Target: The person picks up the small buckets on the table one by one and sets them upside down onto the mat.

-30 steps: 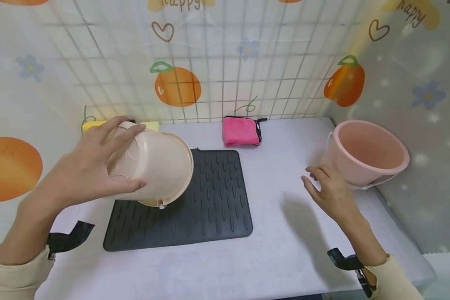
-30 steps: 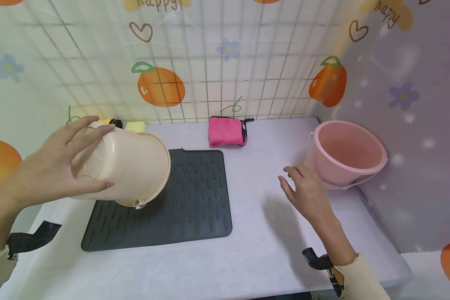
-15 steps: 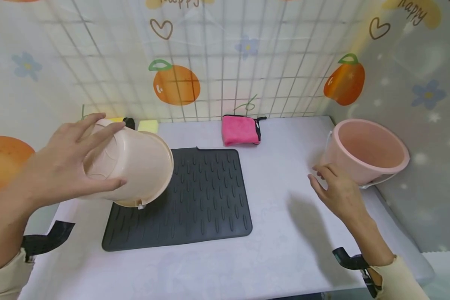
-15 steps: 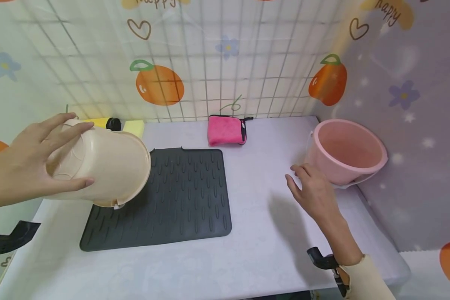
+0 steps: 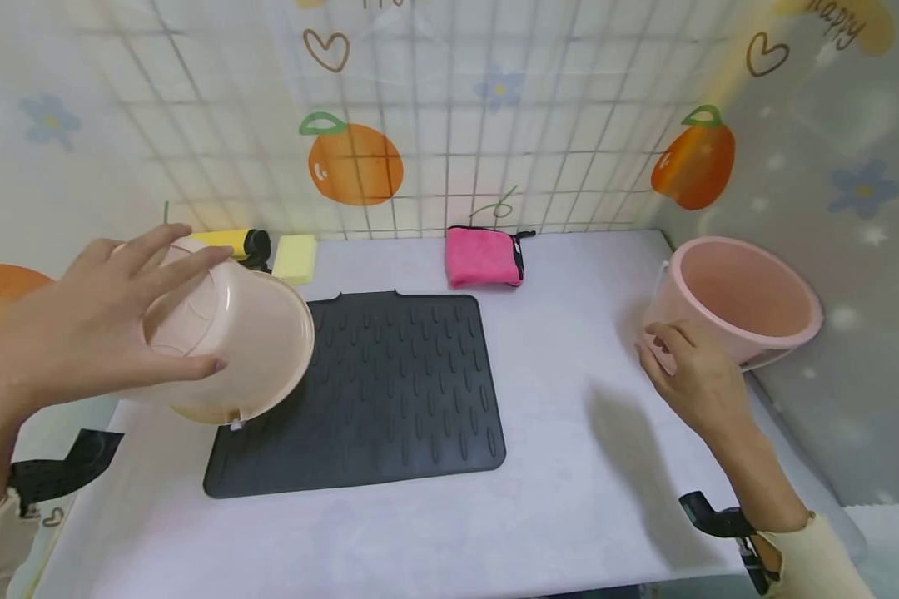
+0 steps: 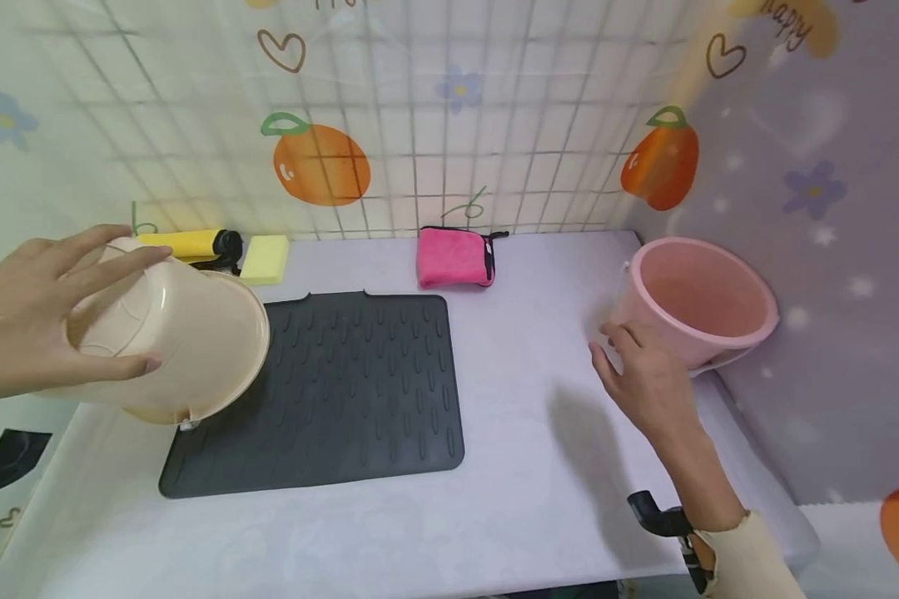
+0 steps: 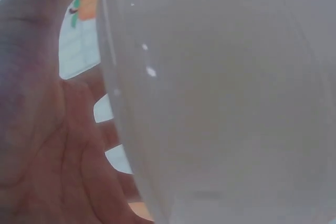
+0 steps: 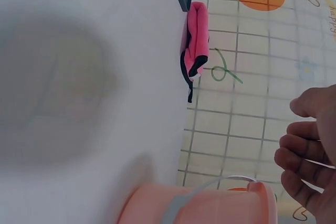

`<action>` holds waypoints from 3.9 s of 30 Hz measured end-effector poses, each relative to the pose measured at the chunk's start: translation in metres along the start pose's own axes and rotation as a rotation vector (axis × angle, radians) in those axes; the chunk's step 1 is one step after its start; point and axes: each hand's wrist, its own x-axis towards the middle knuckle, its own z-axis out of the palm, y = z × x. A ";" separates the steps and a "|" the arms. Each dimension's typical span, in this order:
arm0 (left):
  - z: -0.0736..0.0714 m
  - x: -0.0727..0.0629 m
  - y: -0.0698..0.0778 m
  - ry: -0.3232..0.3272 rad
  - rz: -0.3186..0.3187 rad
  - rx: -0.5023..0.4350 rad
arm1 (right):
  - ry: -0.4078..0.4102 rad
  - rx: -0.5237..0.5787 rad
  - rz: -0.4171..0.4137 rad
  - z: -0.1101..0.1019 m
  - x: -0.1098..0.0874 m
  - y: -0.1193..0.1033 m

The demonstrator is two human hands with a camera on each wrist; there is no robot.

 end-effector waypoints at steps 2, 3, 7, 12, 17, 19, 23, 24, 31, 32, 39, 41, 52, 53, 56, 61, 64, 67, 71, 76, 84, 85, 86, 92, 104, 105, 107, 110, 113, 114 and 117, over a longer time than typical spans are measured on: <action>0.004 0.004 0.002 -0.020 0.020 -0.013 | 0.001 -0.007 0.011 -0.003 -0.001 0.002; 0.006 0.006 0.004 -0.026 0.027 -0.020 | 0.002 -0.009 0.015 -0.004 -0.001 0.003; 0.014 0.012 0.008 -0.043 0.052 -0.054 | -0.001 -0.012 0.049 -0.007 0.001 0.007; 0.029 0.024 0.018 -0.076 0.097 -0.060 | -0.012 -0.039 0.119 -0.011 -0.001 0.011; 0.046 0.032 0.029 -0.066 0.164 -0.020 | 0.019 -0.062 0.126 -0.012 -0.003 0.018; 0.052 0.034 0.031 -0.066 0.167 -0.011 | 0.039 -0.069 0.118 -0.012 -0.004 0.021; 0.063 0.039 0.034 -0.096 0.159 -0.001 | 0.058 -0.082 0.112 -0.013 -0.004 0.026; 0.066 0.040 0.035 -0.108 0.156 0.002 | 0.058 -0.084 0.115 -0.013 -0.004 0.027; 0.080 0.044 0.033 -0.174 0.122 -0.012 | 0.030 -0.095 0.164 -0.014 -0.006 0.029; 0.080 0.044 0.031 -0.176 0.119 -0.015 | 0.027 -0.096 0.169 -0.014 -0.006 0.029; 0.081 0.044 0.022 -0.209 0.103 -0.022 | 0.020 -0.103 0.199 -0.014 -0.008 0.030; 0.083 0.043 0.018 -0.226 0.087 -0.025 | 0.019 -0.106 0.203 -0.014 -0.008 0.031; 0.093 0.045 0.010 -0.228 0.056 -0.064 | 0.048 -0.136 0.205 -0.013 -0.001 0.043; 0.094 0.047 0.011 -0.231 0.056 -0.063 | 0.047 -0.139 0.214 -0.013 -0.001 0.043; 0.097 0.050 0.011 -0.241 0.055 -0.060 | 0.044 -0.144 0.217 -0.012 -0.002 0.045; 0.100 0.053 0.009 -0.252 0.060 -0.061 | 0.075 -0.160 0.207 -0.014 -0.005 0.051; 0.102 0.055 0.007 -0.251 0.066 -0.064 | 0.094 -0.159 0.208 -0.015 -0.007 0.053; 0.102 0.056 0.008 -0.252 0.060 -0.076 | 0.092 -0.158 0.207 -0.015 -0.009 0.055; 0.100 0.055 0.015 -0.193 0.083 -0.084 | 0.098 -0.163 0.196 -0.013 -0.010 0.058; 0.098 0.059 0.038 0.013 0.191 -0.106 | 0.118 -0.166 0.194 -0.012 -0.009 0.060; 0.105 0.071 0.063 0.106 0.216 -0.135 | 0.105 -0.168 0.215 -0.014 -0.011 0.058; 0.106 0.072 0.065 0.095 0.214 -0.136 | 0.105 -0.166 0.218 -0.014 -0.011 0.058; 0.107 0.073 0.067 0.085 0.215 -0.133 | 0.104 -0.164 0.220 -0.015 -0.010 0.058; 0.112 0.076 0.075 0.076 0.237 -0.128 | 0.091 -0.170 0.220 -0.015 -0.008 0.058; 0.119 0.085 0.090 0.102 0.263 -0.121 | 0.023 -0.215 0.214 -0.016 -0.007 0.060; 0.119 0.085 0.091 0.098 0.263 -0.123 | 0.019 -0.215 0.208 -0.016 -0.006 0.060; 0.120 0.085 0.092 0.090 0.262 -0.127 | 0.011 -0.208 0.206 -0.017 -0.003 0.060; 0.123 0.085 0.092 0.081 0.264 -0.131 | 0.021 -0.198 0.204 -0.017 0.000 0.060; 0.124 0.084 0.092 0.078 0.266 -0.134 | 0.067 -0.202 0.191 -0.017 0.004 0.060; 0.125 0.084 0.092 0.079 0.266 -0.134 | 0.084 -0.205 0.183 -0.018 0.005 0.060; 0.125 0.084 0.093 0.083 0.264 -0.133 | 0.122 -0.212 0.166 -0.018 0.007 0.058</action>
